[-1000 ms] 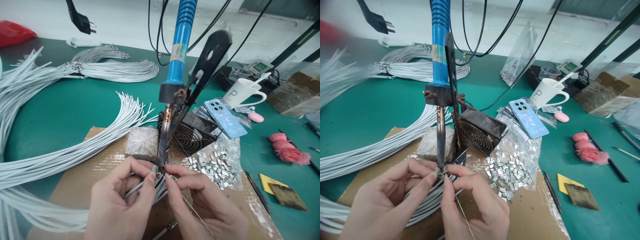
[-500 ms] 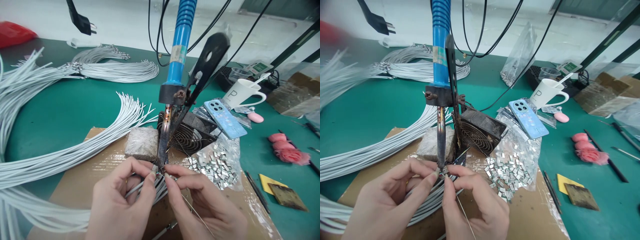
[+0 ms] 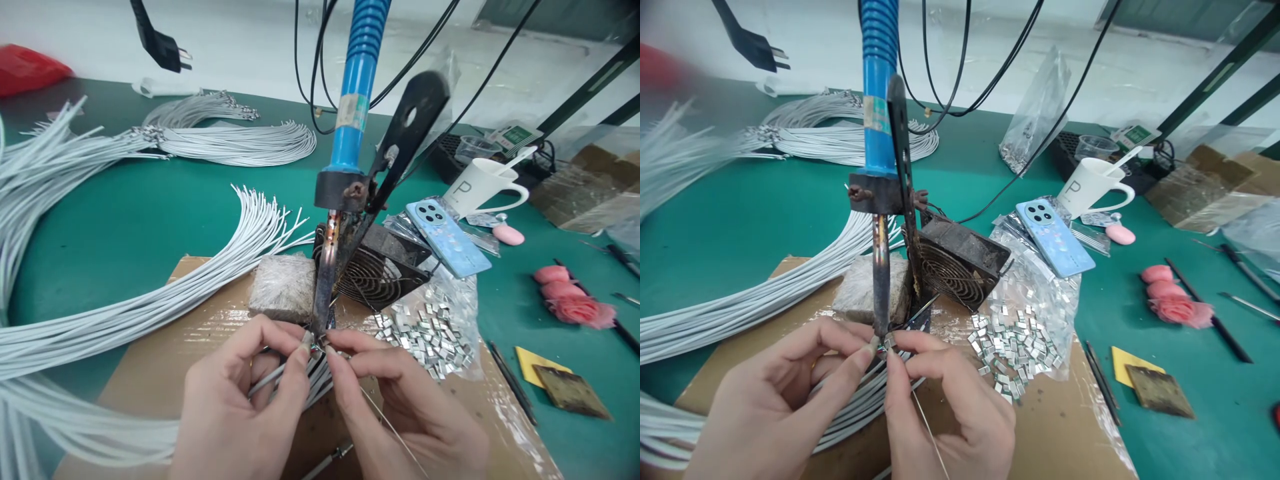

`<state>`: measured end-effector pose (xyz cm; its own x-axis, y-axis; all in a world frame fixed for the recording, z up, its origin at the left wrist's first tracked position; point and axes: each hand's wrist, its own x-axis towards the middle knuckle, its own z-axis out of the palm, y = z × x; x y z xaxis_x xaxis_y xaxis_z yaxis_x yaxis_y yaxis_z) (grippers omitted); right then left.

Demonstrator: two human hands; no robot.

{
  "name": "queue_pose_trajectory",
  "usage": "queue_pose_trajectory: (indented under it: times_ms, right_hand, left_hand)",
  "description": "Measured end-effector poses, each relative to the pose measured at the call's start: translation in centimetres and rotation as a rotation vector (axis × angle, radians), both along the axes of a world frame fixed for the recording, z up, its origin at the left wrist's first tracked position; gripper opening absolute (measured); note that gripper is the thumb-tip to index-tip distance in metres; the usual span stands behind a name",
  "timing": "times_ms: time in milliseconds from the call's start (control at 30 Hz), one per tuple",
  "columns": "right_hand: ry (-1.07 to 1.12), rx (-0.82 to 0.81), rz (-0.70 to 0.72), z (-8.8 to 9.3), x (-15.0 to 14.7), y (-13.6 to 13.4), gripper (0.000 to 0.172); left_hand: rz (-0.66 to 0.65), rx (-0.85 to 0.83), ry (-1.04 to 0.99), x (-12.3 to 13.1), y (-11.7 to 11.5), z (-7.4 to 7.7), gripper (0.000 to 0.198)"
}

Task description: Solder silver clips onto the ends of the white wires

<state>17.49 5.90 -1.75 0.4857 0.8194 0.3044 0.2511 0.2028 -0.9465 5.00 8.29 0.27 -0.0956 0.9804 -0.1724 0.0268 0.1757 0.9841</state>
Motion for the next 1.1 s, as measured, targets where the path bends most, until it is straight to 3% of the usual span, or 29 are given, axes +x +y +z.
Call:
queue_pose_trajectory:
  times_ms: [500, 667, 1100]
  right_hand:
    - [0.03, -0.016, 0.007, -0.1, 0.2, -0.1, 0.019]
    - [0.007, -0.012, -0.013, -0.3, 0.0, -0.1, 0.019]
    - [-0.032, 0.028, 0.009, -0.5, 0.1, -0.1, 0.015]
  left_hand:
    - [0.027, -0.024, -0.029, 0.9, -0.2, 0.7, 0.013]
    - [-0.047, -0.031, -0.013, 0.3, -0.2, 0.0, 0.013]
    - [-0.01, 0.032, -0.04, 0.2, -0.3, -0.5, 0.014]
